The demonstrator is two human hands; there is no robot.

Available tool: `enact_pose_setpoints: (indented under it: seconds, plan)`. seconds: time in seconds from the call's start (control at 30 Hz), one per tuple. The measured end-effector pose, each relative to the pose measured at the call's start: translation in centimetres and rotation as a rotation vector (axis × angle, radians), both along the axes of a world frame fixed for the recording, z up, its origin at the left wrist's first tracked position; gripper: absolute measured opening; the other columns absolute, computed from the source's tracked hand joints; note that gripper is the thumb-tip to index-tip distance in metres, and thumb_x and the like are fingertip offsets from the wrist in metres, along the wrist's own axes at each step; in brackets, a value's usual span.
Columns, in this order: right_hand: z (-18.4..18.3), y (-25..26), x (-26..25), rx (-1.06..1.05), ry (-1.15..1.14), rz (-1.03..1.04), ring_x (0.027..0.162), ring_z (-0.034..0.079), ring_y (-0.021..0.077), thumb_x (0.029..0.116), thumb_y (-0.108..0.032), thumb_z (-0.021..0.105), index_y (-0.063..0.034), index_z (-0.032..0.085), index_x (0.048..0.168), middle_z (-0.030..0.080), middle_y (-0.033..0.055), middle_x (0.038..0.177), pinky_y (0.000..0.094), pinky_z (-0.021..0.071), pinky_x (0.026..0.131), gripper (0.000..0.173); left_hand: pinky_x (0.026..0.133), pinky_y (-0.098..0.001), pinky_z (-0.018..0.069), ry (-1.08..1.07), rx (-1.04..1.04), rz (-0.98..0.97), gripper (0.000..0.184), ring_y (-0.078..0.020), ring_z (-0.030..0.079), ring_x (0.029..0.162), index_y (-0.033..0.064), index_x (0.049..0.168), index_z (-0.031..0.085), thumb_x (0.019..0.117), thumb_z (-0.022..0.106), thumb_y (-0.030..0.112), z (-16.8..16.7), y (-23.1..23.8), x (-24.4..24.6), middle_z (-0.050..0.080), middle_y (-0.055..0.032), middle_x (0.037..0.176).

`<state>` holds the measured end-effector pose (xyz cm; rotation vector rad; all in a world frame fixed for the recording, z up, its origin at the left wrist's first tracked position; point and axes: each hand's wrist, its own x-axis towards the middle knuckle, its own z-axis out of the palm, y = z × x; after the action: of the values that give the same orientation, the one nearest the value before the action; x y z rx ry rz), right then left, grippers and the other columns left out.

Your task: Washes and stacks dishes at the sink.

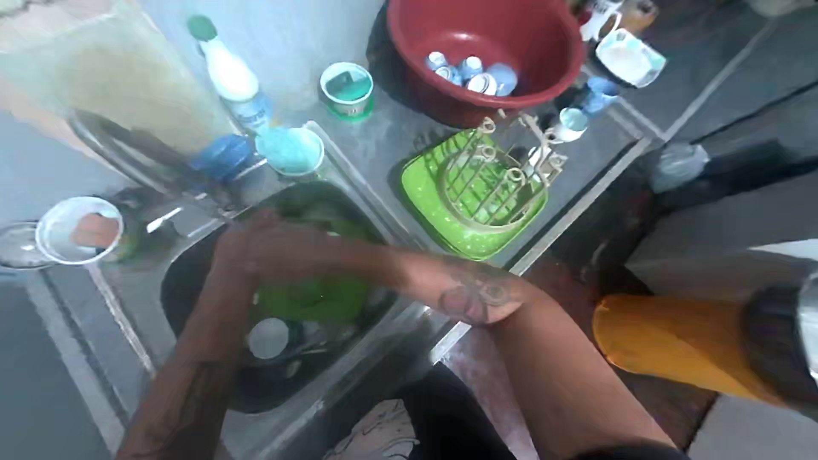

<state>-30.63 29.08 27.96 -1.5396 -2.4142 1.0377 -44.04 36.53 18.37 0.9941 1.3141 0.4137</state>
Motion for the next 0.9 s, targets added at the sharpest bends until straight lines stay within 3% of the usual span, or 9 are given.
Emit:
enact_pose_setpoints:
  seconds: [0.07,0.17,0.23,0.33,0.43,0.53,0.67,0.77,0.9]
  plan:
    - [-0.4,-1.5,3.5,0.166,-0.201,0.059,0.120,0.063,0.0363,0.1022,-0.016,0.062,-0.0021,0.066,0.129,0.070,0.0186,0.121,0.0614,0.0295,0.118,0.031,0.049,-0.0119,0.0432,-0.318,-0.045,0.306,0.015,0.0017,0.048,0.053,0.0119,0.111,0.058,0.1047,0.044,0.010,-0.1,0.8,0.9,0.052,0.0083,0.070]
    - [0.2,-1.9,9.8,0.260,-0.273,-0.121,0.131,0.055,0.0387,0.1000,-0.018,0.063,-0.0095,0.071,0.127,0.068,0.0167,0.131,0.0645,0.0275,0.116,0.030,0.038,-0.0112,0.0294,-0.470,-0.101,0.345,0.020,0.0028,0.033,0.041,0.0148,0.100,0.055,0.1082,0.037,0.017,1.0,0.6,1.0,0.038,0.0113,0.057]
    - [2.3,-2.3,14.8,0.264,-0.335,-0.327,0.134,0.052,0.0431,0.1006,-0.017,0.061,-0.0107,0.068,0.133,0.064,0.0201,0.136,0.0680,0.0329,0.110,0.034,0.039,-0.0119,0.0302,-0.433,-0.069,0.351,0.023,0.0024,0.032,0.040,0.0190,0.086,0.050,0.1076,0.041,0.021,1.7,0.2,0.5,0.035,0.0119,0.054]
    - [4.6,-4.4,22.5,0.379,-0.464,-0.672,0.137,0.043,0.0534,0.0999,-0.023,0.060,-0.0044,0.066,0.132,0.056,0.0298,0.141,0.0761,0.0326,0.104,0.037,0.051,-0.0197,0.0487,-0.273,0.049,0.365,0.031,-0.0012,0.044,0.045,0.0226,0.084,0.049,0.1089,0.043,0.040,1.9,0.1,-0.7,0.041,0.0122,0.055]
    - [4.4,-6.5,28.4,0.260,-0.407,-0.911,0.142,0.034,0.0576,0.0989,-0.042,0.064,0.0013,0.053,0.143,0.046,0.0345,0.148,0.0799,0.0273,0.106,0.063,0.070,-0.0285,0.0590,-0.196,0.110,0.324,0.019,-0.0072,0.063,0.067,0.0160,0.104,0.059,0.1073,0.048,0.031,2.0,0.3,-1.2,0.061,0.0066,0.077]
    - [1.5,-7.4,32.1,0.201,-0.204,-0.939,0.134,0.046,0.0551,0.0983,-0.041,0.068,0.0047,0.054,0.141,0.050,0.0360,0.143,0.0737,0.0329,0.108,0.064,0.074,-0.0285,0.0594,-0.178,0.164,0.241,0.014,-0.0100,0.067,0.077,0.0092,0.114,0.060,0.1013,0.057,0.015,2.5,-0.6,0.2,0.066,0.0009,0.091]
    - [-0.3,-7.9,33.0,0.239,-0.215,-0.973,0.135,0.041,0.0591,0.0965,-0.038,0.069,0.0010,0.057,0.142,0.035,0.0390,0.152,0.0718,0.0365,0.107,0.061,0.077,-0.0346,0.0597,-0.092,0.222,0.016,0.032,-0.0140,0.067,0.077,0.0017,0.121,0.057,0.1078,0.048,0.029,1.9,-2.5,4.7,0.065,-0.0044,0.092]
    - [-1.0,-7.8,33.8,0.206,-0.078,-0.949,0.133,0.047,0.0539,0.0940,-0.043,0.072,-0.0028,0.058,0.140,0.050,0.0353,0.143,0.0709,0.0392,0.106,0.063,0.086,-0.0373,0.0576,0.009,0.173,-0.238,0.047,-0.0197,0.069,0.094,0.0000,0.137,0.053,0.1115,0.037,0.037,1.2,-4.7,9.4,0.066,-0.0145,0.118]
    - [-0.5,-8.3,35.0,0.107,0.068,-0.864,0.114,0.063,0.0439,0.0939,-0.029,0.075,-0.0016,0.056,0.140,0.064,0.0287,0.125,0.0647,0.0470,0.100,0.057,0.091,-0.0456,0.0555,0.073,0.115,-0.354,0.053,-0.0307,0.064,0.110,0.0065,0.149,0.043,0.1075,0.050,0.038,-0.5,-6.8,16.3,0.054,-0.0211,0.139]
